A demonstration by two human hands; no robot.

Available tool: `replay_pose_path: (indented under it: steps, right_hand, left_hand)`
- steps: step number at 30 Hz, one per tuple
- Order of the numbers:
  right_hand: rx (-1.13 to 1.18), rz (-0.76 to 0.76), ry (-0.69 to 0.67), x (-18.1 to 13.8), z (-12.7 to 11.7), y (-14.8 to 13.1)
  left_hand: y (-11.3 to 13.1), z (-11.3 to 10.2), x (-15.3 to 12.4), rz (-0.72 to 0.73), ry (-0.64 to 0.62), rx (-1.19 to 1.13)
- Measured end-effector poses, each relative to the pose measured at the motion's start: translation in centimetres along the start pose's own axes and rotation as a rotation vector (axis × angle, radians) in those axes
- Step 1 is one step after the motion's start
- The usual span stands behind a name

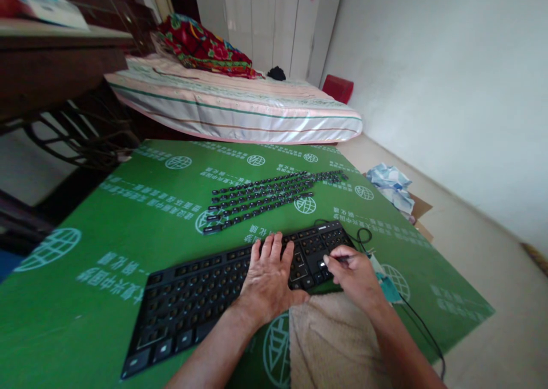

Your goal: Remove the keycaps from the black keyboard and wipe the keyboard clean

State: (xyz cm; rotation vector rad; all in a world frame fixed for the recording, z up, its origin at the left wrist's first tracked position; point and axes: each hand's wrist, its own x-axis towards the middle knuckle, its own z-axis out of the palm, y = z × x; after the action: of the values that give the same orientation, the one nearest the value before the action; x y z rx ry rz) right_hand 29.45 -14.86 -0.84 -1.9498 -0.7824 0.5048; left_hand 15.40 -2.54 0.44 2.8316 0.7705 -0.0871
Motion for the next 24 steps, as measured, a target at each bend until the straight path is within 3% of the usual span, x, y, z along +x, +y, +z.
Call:
replay_pose_path:
  steps: [10,14,19,24]
  right_hand:
    - [-0.234,-0.126,-0.021,1.4,0.7,-1.0]
    - [-0.231,-0.165,-0.033,2.0,0.6,-0.7]
    - [-0.140,-0.105,-0.063,1.9,0.5,-0.2]
    - [-0.162,-0.201,-0.043,1.6,0.7,-0.1]
  left_hand:
    - [0.0,0.0,-0.1,0.002,0.007,-0.007]
    - [-0.1,0.3,0.0,0.005,0.025,-0.004]
    - [-0.1,0.3,0.1,0.004,0.012,-0.012]
    - [0.1,0.1,0.1,-0.003,0.004,-0.012]
